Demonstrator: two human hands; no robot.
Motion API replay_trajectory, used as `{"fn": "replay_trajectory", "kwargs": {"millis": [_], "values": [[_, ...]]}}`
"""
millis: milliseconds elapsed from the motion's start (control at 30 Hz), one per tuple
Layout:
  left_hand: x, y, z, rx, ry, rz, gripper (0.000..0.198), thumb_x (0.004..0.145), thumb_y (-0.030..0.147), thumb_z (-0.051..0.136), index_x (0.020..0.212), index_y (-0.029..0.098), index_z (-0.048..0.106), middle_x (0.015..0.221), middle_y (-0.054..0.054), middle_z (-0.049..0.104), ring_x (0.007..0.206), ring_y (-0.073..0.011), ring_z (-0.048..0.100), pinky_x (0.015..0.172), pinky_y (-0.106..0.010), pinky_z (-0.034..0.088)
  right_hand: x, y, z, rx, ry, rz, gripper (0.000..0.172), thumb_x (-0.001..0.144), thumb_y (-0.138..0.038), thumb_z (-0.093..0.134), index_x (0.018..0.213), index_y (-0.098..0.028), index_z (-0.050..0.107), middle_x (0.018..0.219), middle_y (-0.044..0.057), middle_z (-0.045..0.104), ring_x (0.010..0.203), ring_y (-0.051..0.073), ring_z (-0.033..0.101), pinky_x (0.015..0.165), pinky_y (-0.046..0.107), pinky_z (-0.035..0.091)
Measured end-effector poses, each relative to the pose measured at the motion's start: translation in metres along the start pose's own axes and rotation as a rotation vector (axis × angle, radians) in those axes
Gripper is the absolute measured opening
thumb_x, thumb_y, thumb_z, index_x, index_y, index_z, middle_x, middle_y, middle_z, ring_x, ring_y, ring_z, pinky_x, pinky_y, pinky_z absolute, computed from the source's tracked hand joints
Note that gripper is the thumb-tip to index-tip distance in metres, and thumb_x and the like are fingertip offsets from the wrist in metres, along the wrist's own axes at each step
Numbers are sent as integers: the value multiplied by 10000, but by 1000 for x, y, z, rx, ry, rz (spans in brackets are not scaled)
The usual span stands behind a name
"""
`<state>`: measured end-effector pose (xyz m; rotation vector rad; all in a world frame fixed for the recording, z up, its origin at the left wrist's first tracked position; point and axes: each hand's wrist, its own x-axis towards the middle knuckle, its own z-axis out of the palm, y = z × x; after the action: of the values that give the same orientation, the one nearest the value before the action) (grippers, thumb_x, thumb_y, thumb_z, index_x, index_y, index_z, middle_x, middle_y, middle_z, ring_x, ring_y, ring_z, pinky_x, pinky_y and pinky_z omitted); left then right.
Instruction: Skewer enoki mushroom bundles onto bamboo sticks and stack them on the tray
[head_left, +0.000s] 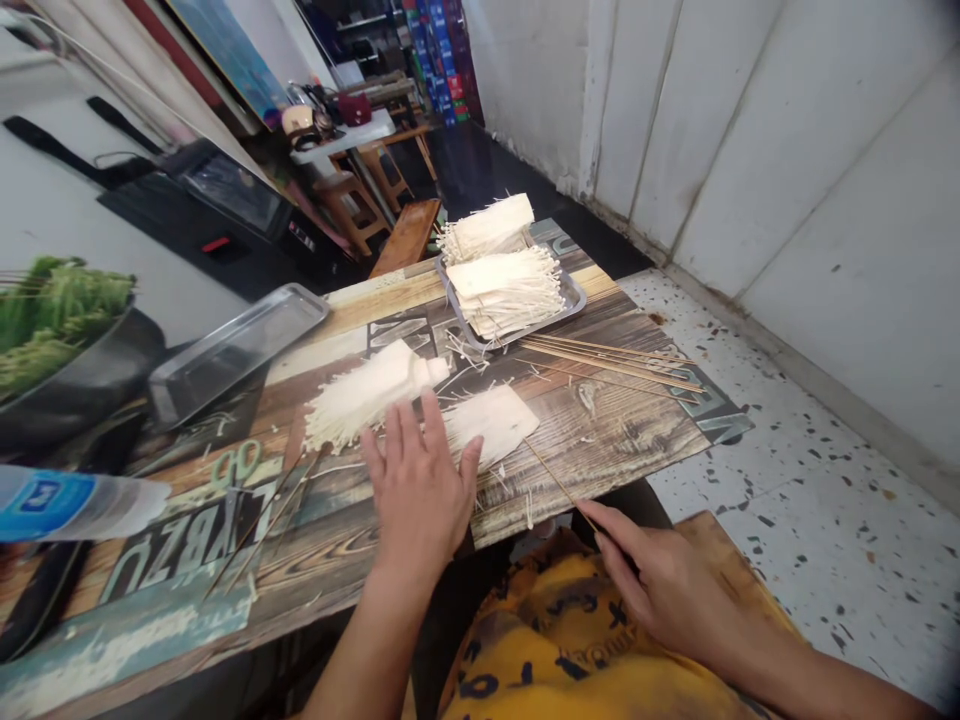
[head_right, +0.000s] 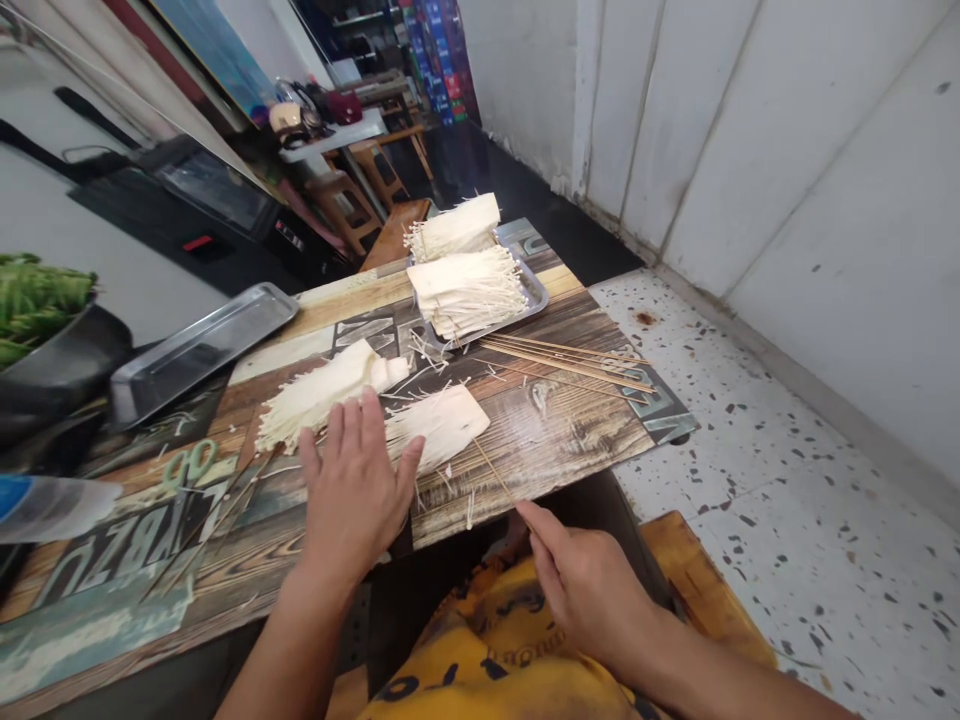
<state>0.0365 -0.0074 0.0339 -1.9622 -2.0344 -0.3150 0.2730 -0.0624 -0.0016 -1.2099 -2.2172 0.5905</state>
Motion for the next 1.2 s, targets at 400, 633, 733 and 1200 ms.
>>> {"fn": "replay_trajectory", "kwargs": {"millis": [400, 633, 733, 1200], "values": [[11, -1, 30, -129, -274, 409, 636, 989, 450, 218, 1453, 24, 297, 1527, -177, 306, 1434, -257, 245, 1161, -454, 264, -7, 11, 6, 109, -14, -67, 513, 925, -110, 346, 1434, -162, 380, 900, 79, 723, 761, 171, 691, 679, 287, 571], [10, 0, 30, -154, -272, 401, 639, 979, 472, 272, 1465, 57, 286, 1527, -177, 308, 1436, -260, 232, 1159, -459, 268, -1, 5, 1, 131, -60, -42, 557, 912, -111, 319, 1463, -178, 371, 799, 67, 709, 727, 194, 690, 704, 311, 586], [11, 0, 30, -159, -268, 405, 643, 976, 476, 279, 1462, 55, 292, 1524, -180, 314, 1433, -265, 243, 1156, -462, 270, 1, 3, 1, 133, -71, -57, 569, 904, -101, 315, 1470, -157, 349, 845, 87, 719, 740, 199, 692, 692, 315, 589], [12, 0, 29, -147, -282, 419, 666, 975, 490, 274, 1454, 29, 296, 1527, -178, 306, 1437, -263, 234, 1162, -457, 260, 9, 2, 8, 84, -6, -118, 560, 893, -52, 335, 1450, -106, 353, 866, 112, 717, 760, 185, 688, 676, 290, 576]]}}
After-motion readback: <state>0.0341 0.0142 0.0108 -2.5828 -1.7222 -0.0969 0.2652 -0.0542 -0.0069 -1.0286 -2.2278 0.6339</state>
